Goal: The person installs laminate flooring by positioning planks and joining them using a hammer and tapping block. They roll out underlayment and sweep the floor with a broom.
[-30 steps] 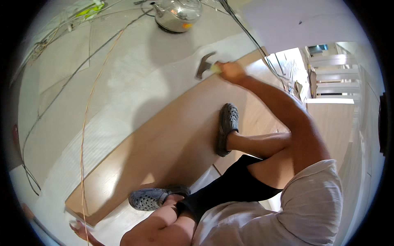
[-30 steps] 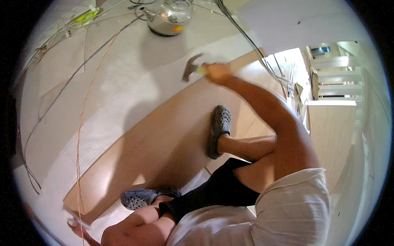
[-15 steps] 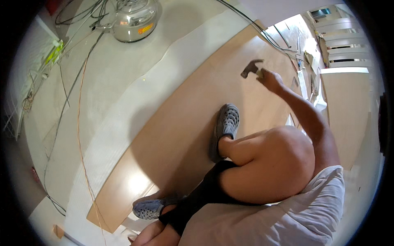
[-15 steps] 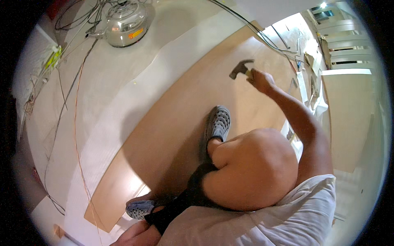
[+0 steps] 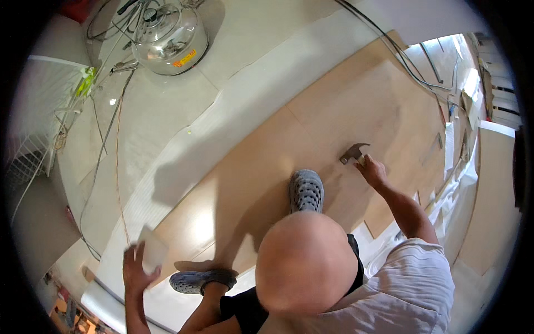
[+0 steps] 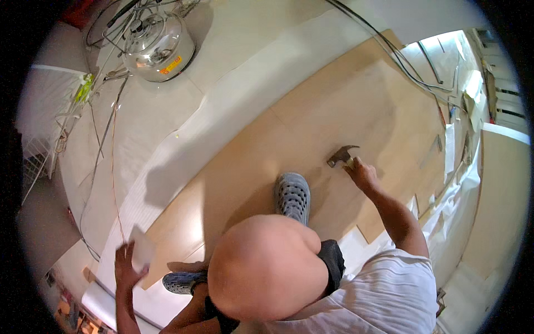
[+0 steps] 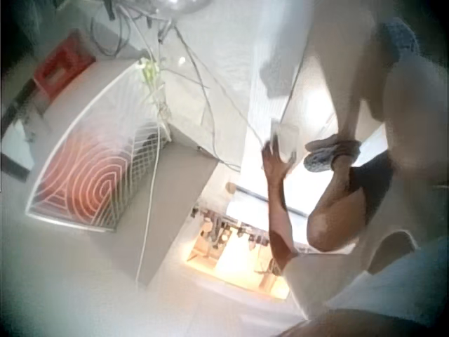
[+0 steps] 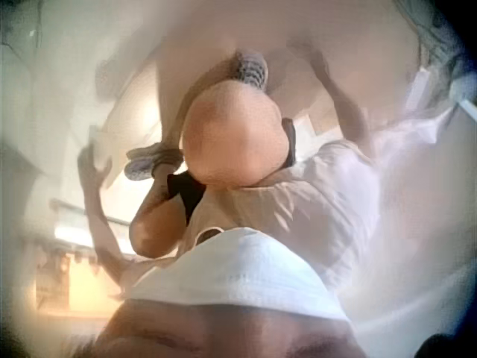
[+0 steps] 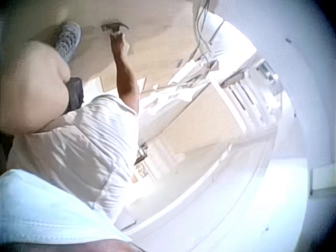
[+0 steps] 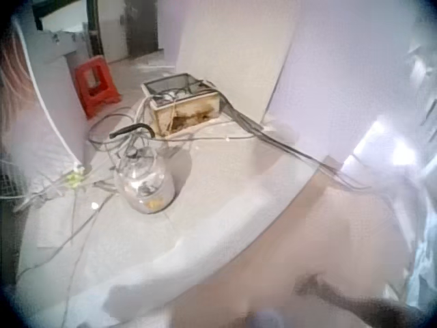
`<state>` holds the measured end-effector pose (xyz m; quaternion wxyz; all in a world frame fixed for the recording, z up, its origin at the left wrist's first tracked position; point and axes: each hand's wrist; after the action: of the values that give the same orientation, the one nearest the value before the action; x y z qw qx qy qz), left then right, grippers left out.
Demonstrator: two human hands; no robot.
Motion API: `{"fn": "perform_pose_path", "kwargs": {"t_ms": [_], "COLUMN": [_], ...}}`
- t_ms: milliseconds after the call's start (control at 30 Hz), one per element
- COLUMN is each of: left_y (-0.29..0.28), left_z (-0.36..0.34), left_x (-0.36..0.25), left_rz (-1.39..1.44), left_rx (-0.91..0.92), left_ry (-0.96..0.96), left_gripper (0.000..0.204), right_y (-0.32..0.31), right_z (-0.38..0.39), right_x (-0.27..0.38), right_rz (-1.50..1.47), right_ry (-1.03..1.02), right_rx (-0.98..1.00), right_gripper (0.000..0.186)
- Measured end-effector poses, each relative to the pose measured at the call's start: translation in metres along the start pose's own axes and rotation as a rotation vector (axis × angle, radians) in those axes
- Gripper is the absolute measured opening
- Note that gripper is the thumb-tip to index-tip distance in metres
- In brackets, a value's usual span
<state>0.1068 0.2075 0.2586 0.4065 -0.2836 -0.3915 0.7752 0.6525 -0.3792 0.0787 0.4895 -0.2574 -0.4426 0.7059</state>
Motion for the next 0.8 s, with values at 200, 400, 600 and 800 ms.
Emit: {"fn": "perform_pose_path", "kwargs": {"t_ms": [200, 400, 600, 800], "left_y": [-0.029, -0.015, -0.019, -0.006], "left_z": [-0.253, -0.421, -0.513, -0.542], "left_x": [-0.160, -0.340, -0.443, -0.480], "left_rz": [0.082, 0.062, 0.067, 0.036], "left_rx": [-0.101, -0.302, -0.301, -0.341], "left_ry": [0.254, 0.353, 0.272, 0.254], "left_gripper": [0.087, 0.081, 0.074, 0.074], "right_y": [0.014, 0.038, 0.043, 0.038], "right_z": [0.000, -0.002, 0.003, 0.002], "right_x": [-0.034, -0.048, -0.044, -0.041], "right_rz": [-0.032, -0.079, -0.093, -0.122], "right_ry": [-0.098, -0.104, -0.075, -0.094], "right_rx": [0.012, -0.045, -0.056, -0.110], "right_gripper": [0.044, 0.042, 0.041, 0.040]}}
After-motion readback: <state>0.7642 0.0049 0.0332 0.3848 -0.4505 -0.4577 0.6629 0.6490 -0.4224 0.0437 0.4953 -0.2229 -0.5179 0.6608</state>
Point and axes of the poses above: each hand's wrist, its own z-axis away from the middle knuckle, its own y-axis out of the palm, x = y × z
